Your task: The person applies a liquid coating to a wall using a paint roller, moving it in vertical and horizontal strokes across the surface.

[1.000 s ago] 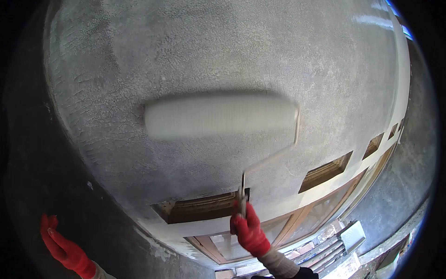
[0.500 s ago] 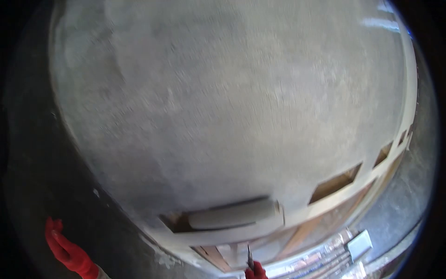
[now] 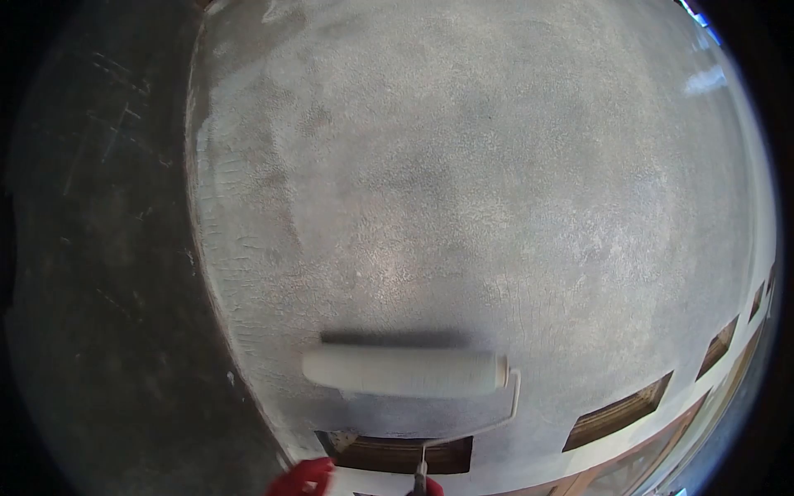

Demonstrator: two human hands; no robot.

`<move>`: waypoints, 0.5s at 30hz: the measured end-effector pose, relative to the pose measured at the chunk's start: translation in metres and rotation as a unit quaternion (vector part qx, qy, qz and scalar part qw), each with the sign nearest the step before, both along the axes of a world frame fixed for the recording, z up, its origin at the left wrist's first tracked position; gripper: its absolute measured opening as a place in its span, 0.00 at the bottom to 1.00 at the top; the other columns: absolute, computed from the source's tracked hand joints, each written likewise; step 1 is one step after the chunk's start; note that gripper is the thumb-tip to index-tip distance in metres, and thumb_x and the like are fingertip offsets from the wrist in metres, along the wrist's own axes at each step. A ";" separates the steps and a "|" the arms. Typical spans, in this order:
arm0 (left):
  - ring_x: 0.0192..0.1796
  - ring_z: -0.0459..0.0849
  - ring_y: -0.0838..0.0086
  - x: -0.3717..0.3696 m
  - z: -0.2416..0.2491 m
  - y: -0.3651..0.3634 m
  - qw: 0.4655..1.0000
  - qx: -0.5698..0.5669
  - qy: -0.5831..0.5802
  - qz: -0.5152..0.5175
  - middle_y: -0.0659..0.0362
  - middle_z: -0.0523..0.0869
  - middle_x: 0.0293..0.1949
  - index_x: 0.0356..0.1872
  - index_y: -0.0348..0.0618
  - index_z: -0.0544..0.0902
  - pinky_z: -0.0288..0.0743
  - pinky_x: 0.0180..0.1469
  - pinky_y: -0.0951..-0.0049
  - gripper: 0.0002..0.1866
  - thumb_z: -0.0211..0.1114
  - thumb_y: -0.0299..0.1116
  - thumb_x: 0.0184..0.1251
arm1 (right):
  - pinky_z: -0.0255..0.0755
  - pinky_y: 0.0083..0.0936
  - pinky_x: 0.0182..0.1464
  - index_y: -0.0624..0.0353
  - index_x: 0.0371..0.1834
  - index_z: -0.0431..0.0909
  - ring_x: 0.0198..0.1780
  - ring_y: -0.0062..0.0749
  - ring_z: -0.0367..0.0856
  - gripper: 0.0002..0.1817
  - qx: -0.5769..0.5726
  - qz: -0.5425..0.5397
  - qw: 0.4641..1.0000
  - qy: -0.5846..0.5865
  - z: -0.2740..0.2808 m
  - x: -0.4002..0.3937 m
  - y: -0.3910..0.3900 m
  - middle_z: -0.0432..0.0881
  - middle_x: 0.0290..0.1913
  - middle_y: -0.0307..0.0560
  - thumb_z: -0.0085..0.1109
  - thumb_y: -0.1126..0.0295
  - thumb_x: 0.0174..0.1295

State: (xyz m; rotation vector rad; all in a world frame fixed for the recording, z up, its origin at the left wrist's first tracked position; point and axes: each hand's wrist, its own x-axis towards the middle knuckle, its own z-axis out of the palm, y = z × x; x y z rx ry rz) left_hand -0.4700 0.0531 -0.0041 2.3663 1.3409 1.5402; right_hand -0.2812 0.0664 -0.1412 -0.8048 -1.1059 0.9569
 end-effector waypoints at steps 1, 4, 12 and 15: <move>0.49 0.84 0.67 0.024 -0.018 0.005 0.998 -0.054 -0.029 -0.027 0.53 0.85 0.46 0.54 0.41 0.78 0.77 0.49 0.71 0.17 0.64 0.32 0.66 | 0.67 0.18 0.31 0.61 0.63 0.63 0.26 0.19 0.68 0.24 0.103 -0.006 0.994 0.043 0.027 -0.011 -0.005 0.71 0.28 0.37 0.43 0.57 0.72; 0.49 0.84 0.67 0.070 -0.003 0.005 0.997 -0.065 0.004 -0.037 0.53 0.84 0.47 0.57 0.42 0.76 0.76 0.49 0.69 0.18 0.61 0.35 0.68 | 0.72 0.19 0.34 0.55 0.62 0.65 0.34 0.20 0.75 0.20 0.129 0.011 0.978 0.161 0.069 -0.024 0.022 0.77 0.35 0.37 0.48 0.59 0.72; 0.44 0.83 0.54 0.117 0.038 0.016 0.970 -0.210 -0.095 -0.073 0.49 0.83 0.40 0.56 0.42 0.73 0.75 0.46 0.61 0.18 0.56 0.38 0.70 | 0.72 0.20 0.42 0.56 0.57 0.73 0.41 0.21 0.76 0.16 0.028 0.129 0.971 0.202 0.125 0.018 -0.001 0.79 0.43 0.38 0.54 0.63 0.70; 0.42 0.82 0.53 0.136 0.028 0.025 0.981 -0.161 -0.100 -0.052 0.47 0.83 0.40 0.55 0.42 0.73 0.76 0.43 0.60 0.18 0.55 0.41 0.70 | 0.73 0.23 0.46 0.58 0.59 0.73 0.43 0.32 0.77 0.17 0.102 0.062 0.988 0.100 0.113 0.033 0.006 0.80 0.44 0.44 0.54 0.68 0.69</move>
